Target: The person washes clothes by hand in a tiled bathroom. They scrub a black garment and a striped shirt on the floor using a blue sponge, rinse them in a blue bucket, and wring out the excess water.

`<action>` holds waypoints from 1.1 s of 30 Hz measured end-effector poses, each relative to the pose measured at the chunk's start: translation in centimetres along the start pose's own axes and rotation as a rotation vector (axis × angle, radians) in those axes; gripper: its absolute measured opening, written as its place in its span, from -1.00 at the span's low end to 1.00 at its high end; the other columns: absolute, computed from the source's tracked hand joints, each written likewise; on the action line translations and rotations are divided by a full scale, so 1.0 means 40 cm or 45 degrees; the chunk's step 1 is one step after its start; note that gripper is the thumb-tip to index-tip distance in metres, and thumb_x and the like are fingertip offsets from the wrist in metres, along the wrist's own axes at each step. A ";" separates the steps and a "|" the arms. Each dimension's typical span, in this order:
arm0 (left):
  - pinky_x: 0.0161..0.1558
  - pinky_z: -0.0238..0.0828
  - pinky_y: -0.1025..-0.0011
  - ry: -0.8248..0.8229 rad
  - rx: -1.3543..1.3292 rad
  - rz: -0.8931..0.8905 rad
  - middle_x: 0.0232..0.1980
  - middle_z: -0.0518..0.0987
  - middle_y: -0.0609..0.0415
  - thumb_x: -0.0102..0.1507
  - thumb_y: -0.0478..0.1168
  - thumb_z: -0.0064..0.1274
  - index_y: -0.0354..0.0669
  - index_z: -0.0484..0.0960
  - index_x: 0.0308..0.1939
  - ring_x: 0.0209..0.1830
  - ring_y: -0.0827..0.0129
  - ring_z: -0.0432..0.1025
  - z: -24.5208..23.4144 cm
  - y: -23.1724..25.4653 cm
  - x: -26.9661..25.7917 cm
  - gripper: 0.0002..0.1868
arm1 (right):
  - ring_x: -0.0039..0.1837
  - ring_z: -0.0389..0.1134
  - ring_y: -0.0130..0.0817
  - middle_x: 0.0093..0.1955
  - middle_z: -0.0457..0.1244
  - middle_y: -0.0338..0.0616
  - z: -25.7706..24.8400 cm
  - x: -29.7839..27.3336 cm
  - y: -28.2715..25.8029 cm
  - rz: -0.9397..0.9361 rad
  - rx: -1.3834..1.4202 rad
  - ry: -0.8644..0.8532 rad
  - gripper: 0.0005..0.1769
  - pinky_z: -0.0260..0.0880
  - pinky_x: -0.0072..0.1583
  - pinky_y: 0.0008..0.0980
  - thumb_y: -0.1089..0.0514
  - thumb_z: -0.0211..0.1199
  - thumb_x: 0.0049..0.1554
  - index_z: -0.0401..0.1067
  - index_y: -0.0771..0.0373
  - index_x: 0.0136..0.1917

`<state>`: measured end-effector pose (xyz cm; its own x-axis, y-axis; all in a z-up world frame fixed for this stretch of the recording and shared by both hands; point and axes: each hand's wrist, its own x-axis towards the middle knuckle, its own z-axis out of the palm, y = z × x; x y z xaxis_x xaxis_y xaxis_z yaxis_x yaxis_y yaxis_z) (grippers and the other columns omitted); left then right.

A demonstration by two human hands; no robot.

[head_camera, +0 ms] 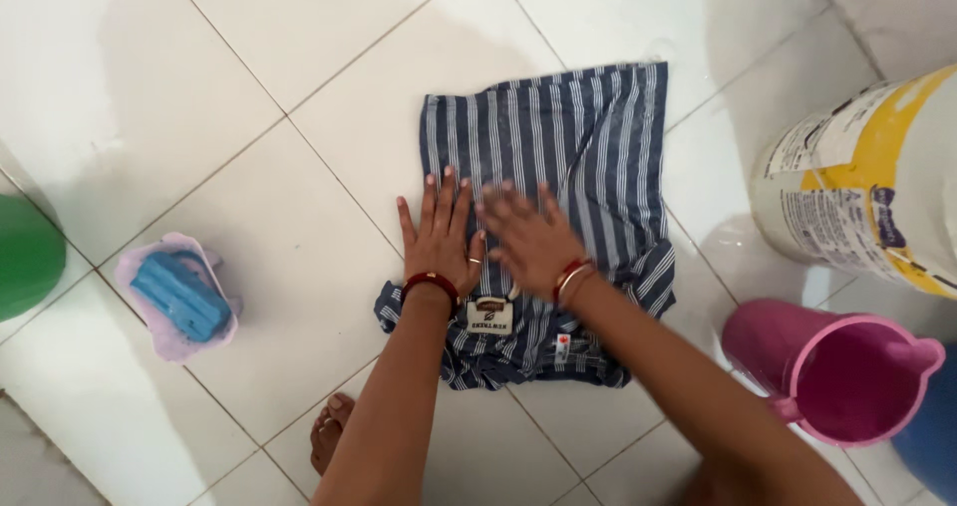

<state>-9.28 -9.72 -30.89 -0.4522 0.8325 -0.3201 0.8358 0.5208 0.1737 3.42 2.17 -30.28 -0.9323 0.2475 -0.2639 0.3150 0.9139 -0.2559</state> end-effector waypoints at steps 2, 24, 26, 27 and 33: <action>0.53 -0.64 -0.07 0.002 0.034 0.013 0.67 -0.35 0.03 0.37 0.09 -0.40 -0.09 -0.19 0.60 0.66 0.19 -0.48 0.040 -0.002 -0.037 -0.23 | 0.74 -0.45 -0.24 0.74 -0.35 -0.16 -0.020 0.018 0.082 0.335 -0.142 -0.377 -0.20 -0.58 0.59 0.28 -0.30 -0.12 0.22 -0.16 -0.13 0.64; 0.60 -0.67 0.01 -0.349 0.008 -0.070 0.69 -0.34 -0.20 0.36 0.14 -0.43 -0.34 -0.20 0.57 0.71 0.03 -0.54 -0.010 0.023 -0.092 -0.16 | -0.12 0.46 -0.03 -0.09 0.42 0.02 -0.089 0.110 0.207 0.445 0.061 0.067 -0.70 0.48 -0.07 -0.04 -0.07 0.09 0.28 0.53 0.10 0.08; 0.54 -0.63 0.02 -0.020 -0.015 -0.012 0.67 -0.35 -0.18 0.29 0.09 -0.37 -0.39 -0.26 0.57 0.66 0.07 -0.50 0.018 0.015 -0.091 -0.08 | -0.12 0.44 0.01 -0.11 0.43 -0.02 -0.109 0.131 0.255 0.760 0.166 0.576 -0.63 0.44 -0.07 -0.02 -0.13 0.09 0.34 0.49 0.17 0.11; 0.54 -0.62 0.01 -0.026 -0.033 -0.018 0.67 -0.34 -0.17 0.29 0.10 -0.37 -0.37 -0.27 0.57 0.66 0.08 -0.50 0.028 0.013 -0.094 -0.08 | -0.12 0.46 -0.04 -0.11 0.42 -0.04 -0.099 0.124 0.243 0.703 0.326 0.622 -0.63 0.45 -0.06 -0.06 -0.13 0.09 0.33 0.47 0.19 0.08; 0.56 -0.63 0.01 -0.338 0.059 -0.064 0.68 -0.38 -0.16 0.27 0.09 -0.34 -0.35 -0.27 0.57 0.68 0.08 -0.53 0.004 0.019 -0.083 -0.08 | -0.23 0.44 -0.26 -0.20 0.38 -0.17 0.049 -0.021 -0.006 -0.456 0.200 0.522 -0.84 0.43 -0.25 -0.24 0.03 0.16 0.28 0.50 0.08 -0.04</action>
<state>-7.08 -12.13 -29.83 -0.4010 0.7240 -0.5613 0.8305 0.5459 0.1108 4.50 1.10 -31.82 -0.9687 0.0637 0.2398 -0.0405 0.9128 -0.4064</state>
